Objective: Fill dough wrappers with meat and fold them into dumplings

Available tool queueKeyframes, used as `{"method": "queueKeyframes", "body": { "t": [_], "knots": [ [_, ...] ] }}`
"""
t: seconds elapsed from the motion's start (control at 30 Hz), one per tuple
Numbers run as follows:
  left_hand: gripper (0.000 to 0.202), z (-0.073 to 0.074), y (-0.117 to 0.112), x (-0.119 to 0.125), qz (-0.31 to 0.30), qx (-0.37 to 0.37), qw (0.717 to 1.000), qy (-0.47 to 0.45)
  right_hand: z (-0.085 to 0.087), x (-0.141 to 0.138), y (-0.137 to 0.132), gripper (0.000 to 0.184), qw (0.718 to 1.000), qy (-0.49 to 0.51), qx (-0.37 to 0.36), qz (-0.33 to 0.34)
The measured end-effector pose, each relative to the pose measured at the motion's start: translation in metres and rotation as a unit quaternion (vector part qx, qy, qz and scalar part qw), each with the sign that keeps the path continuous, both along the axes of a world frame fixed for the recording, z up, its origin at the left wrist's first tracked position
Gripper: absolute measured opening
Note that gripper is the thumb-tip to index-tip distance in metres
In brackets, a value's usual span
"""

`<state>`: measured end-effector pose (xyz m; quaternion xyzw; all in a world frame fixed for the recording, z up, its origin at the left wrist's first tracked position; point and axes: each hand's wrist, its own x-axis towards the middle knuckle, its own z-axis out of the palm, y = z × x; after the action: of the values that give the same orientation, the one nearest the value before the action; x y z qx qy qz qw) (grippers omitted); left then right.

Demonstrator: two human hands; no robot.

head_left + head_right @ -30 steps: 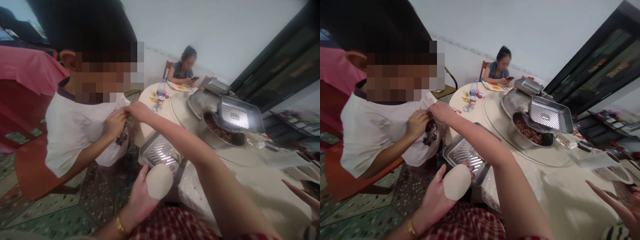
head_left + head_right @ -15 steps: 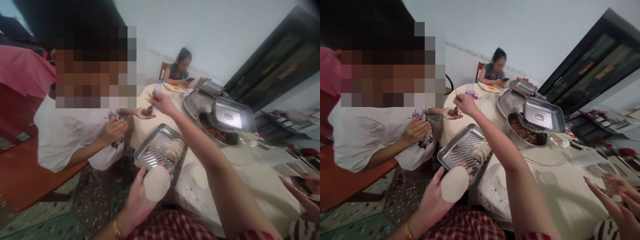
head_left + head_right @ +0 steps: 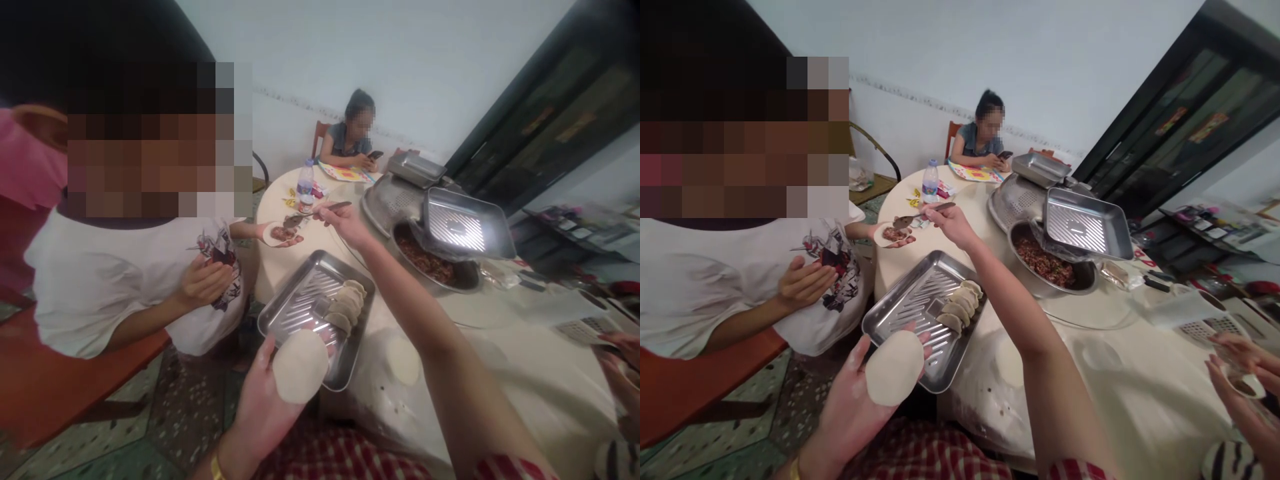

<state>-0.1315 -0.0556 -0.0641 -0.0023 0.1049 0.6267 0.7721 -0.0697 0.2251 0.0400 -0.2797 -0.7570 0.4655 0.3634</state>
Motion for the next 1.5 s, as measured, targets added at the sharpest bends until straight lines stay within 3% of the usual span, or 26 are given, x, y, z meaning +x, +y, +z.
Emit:
{"method": "queueKeyframes", "body": {
  "t": [0.17, 0.47, 0.8, 1.07, 1.27, 1.5],
  "knots": [
    [0.051, 0.005, 0.009, -0.014, 0.004, 0.06, 0.998, -0.015, 0.0, -0.001, -0.003, 0.021, 0.997, 0.015, -0.026, 0.072],
    [0.058, 0.013, 0.026, -0.038, 0.049, 0.049, 0.998, 0.006, -0.006, -0.001, 0.004, 0.031, 0.99, 0.043, -0.056, 0.121],
    [0.07, 0.023, 0.056, -0.06, 0.15, -0.058, 0.987, 0.028, -0.023, -0.003, 0.008, 0.03, 0.994, 0.003, -0.059, 0.096],
    [0.061, 0.021, 0.094, -0.065, 0.142, -0.096, 0.984, 0.055, -0.033, -0.004, 0.008, 0.025, 0.994, 0.005, -0.072, 0.082],
    [0.062, 0.024, 0.097, -0.063, 0.158, -0.096, 0.982, 0.049, -0.039, -0.011, 0.002, 0.014, 0.993, 0.013, -0.114, 0.042],
    [0.062, 0.028, 0.092, -0.063, 0.163, -0.092, 0.982, 0.025, -0.042, -0.022, -0.01, 0.016, 0.98, 0.036, -0.19, -0.039]
  ]
}}
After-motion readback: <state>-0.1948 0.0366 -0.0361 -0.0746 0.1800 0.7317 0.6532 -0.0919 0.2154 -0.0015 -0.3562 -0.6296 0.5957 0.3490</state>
